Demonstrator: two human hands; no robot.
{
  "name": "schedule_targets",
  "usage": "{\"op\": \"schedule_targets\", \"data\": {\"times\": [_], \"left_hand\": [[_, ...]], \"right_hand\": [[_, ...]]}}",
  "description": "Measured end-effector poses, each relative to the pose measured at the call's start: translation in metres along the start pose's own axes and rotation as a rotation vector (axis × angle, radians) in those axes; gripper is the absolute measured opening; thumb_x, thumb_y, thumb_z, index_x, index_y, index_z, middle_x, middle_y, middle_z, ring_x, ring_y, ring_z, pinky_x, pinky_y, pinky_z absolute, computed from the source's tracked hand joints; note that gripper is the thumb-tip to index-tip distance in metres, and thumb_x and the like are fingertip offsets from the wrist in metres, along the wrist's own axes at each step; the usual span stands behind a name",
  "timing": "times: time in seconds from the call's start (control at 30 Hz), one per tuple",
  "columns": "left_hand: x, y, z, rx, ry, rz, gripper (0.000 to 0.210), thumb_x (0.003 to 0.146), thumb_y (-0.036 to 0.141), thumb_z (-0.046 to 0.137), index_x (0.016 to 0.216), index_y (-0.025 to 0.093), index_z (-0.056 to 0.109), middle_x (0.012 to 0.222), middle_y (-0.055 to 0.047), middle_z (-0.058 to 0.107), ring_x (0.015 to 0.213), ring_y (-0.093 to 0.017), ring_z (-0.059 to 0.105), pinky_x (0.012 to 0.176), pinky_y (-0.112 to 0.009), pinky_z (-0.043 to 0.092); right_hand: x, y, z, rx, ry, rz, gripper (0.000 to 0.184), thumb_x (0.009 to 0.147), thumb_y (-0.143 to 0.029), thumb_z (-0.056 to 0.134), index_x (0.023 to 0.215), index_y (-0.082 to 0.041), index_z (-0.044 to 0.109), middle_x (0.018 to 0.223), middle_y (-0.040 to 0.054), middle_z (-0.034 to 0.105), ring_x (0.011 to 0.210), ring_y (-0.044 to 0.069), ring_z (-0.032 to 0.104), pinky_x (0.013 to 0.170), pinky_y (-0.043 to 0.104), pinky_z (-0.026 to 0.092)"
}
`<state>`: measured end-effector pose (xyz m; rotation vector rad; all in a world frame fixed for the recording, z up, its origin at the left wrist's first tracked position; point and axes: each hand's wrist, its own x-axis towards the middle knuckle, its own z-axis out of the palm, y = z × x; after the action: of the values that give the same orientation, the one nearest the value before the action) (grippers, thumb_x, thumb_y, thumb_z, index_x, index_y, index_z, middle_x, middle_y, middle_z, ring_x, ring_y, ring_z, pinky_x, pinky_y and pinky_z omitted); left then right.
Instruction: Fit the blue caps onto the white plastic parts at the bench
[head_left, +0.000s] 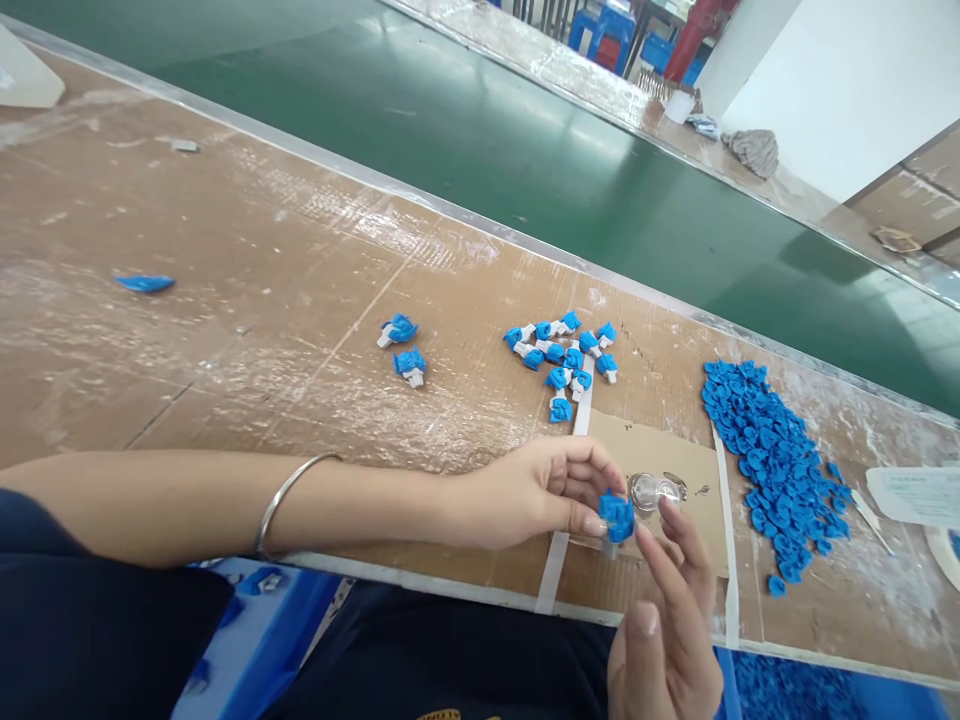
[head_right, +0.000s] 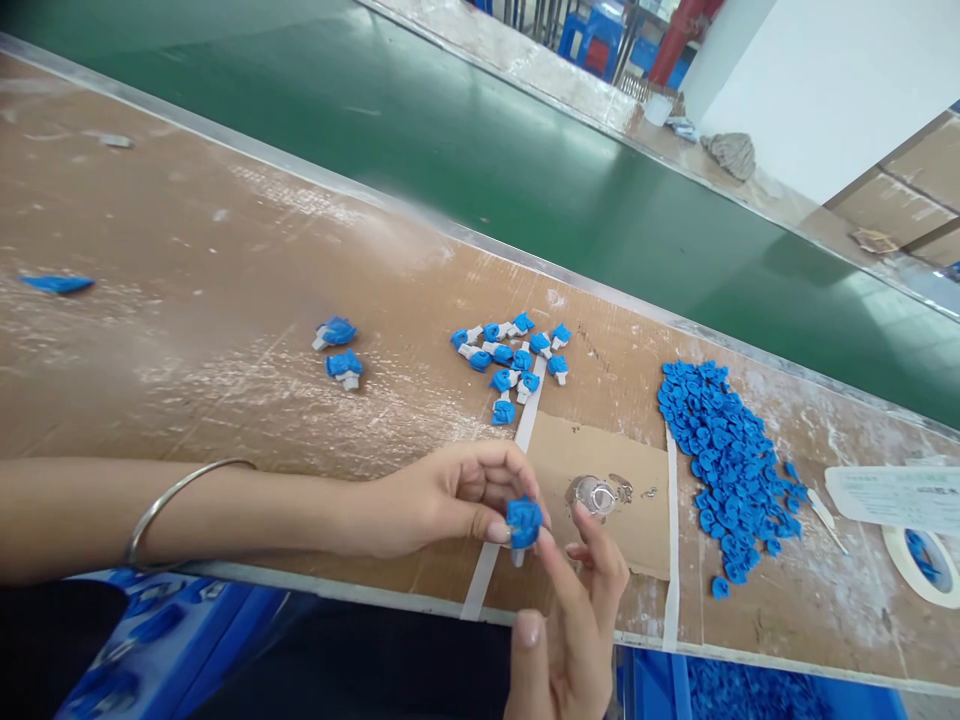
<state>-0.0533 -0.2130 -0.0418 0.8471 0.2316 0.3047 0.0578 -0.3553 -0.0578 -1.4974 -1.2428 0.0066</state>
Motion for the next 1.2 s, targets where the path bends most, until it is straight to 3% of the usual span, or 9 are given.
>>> {"op": "schedule_targets", "data": {"times": [0.13, 0.33, 0.47, 0.63, 0.9, 1.07, 1.2], "left_hand": [[0.002, -0.002, -0.005, -0.094, -0.057, -0.042, 0.027, 0.080, 0.024, 0.078, 0.100, 0.014, 0.063, 0.105, -0.008, 0.067, 0.090, -0.017, 0.065, 0.083, -0.032, 0.052], [0.002, 0.000, -0.003, -0.091, -0.026, -0.097, 0.023, 0.080, 0.011, 0.066, 0.102, 0.011, 0.070, 0.093, -0.008, 0.069, 0.091, -0.017, 0.064, 0.080, -0.029, 0.052], [0.002, 0.002, -0.002, -0.104, -0.027, -0.124, 0.025, 0.077, 0.013, 0.069, 0.102, 0.011, 0.069, 0.095, -0.007, 0.068, 0.090, -0.016, 0.063, 0.081, -0.028, 0.050], [0.001, 0.000, -0.002, -0.009, 0.035, -0.129, 0.020, 0.076, 0.019, 0.077, 0.087, 0.013, 0.061, 0.094, -0.004, 0.067, 0.080, -0.013, 0.061, 0.074, -0.026, 0.047], [0.001, 0.007, -0.002, 0.110, 0.036, -0.140, 0.017, 0.081, 0.028, 0.069, 0.084, 0.015, 0.059, 0.085, -0.004, 0.068, 0.074, -0.013, 0.060, 0.061, -0.023, 0.039], [0.000, 0.005, 0.000, 0.160, 0.062, -0.108, 0.034, 0.091, 0.048, 0.062, 0.095, 0.015, 0.067, 0.080, -0.002, 0.062, 0.073, -0.013, 0.055, 0.062, -0.024, 0.036], [0.000, -0.001, 0.002, 0.032, 0.042, -0.101, 0.050, 0.092, 0.061, 0.058, 0.102, 0.014, 0.071, 0.090, -0.005, 0.061, 0.081, -0.015, 0.054, 0.070, -0.027, 0.040]], "right_hand": [[0.003, 0.009, -0.015, 0.353, 0.036, 0.147, 0.034, 0.100, -0.020, 0.047, 0.131, -0.021, 0.060, 0.135, 0.0083, 0.056, 0.125, 0.023, 0.052, 0.083, 0.030, 0.048], [0.006, 0.014, -0.030, 0.590, 0.123, 0.402, 0.025, 0.097, -0.022, 0.055, 0.118, -0.021, 0.068, 0.121, 0.0056, 0.066, 0.113, 0.016, 0.061, 0.080, 0.022, 0.053], [0.006, 0.013, -0.028, 0.613, 0.124, 0.422, 0.023, 0.095, -0.022, 0.060, 0.116, -0.021, 0.070, 0.118, 0.0038, 0.067, 0.111, 0.015, 0.062, 0.083, 0.020, 0.054], [0.004, 0.013, -0.026, 0.643, 0.112, 0.388, 0.022, 0.094, -0.021, 0.060, 0.114, -0.020, 0.070, 0.115, 0.0052, 0.068, 0.104, 0.017, 0.064, 0.074, 0.022, 0.055], [-0.007, 0.031, -0.042, 0.614, 0.023, 0.391, 0.025, 0.094, -0.020, 0.059, 0.116, -0.021, 0.069, 0.112, 0.0093, 0.068, 0.104, 0.021, 0.065, 0.074, 0.030, 0.057], [-0.014, 0.043, -0.051, 0.600, 0.036, 0.408, 0.025, 0.091, -0.021, 0.062, 0.115, -0.021, 0.069, 0.109, 0.0098, 0.068, 0.103, 0.023, 0.065, 0.074, 0.031, 0.057], [-0.015, 0.046, -0.052, 0.612, 0.047, 0.442, 0.024, 0.090, -0.021, 0.064, 0.113, -0.021, 0.069, 0.105, 0.0097, 0.069, 0.099, 0.023, 0.066, 0.072, 0.032, 0.057]]}}
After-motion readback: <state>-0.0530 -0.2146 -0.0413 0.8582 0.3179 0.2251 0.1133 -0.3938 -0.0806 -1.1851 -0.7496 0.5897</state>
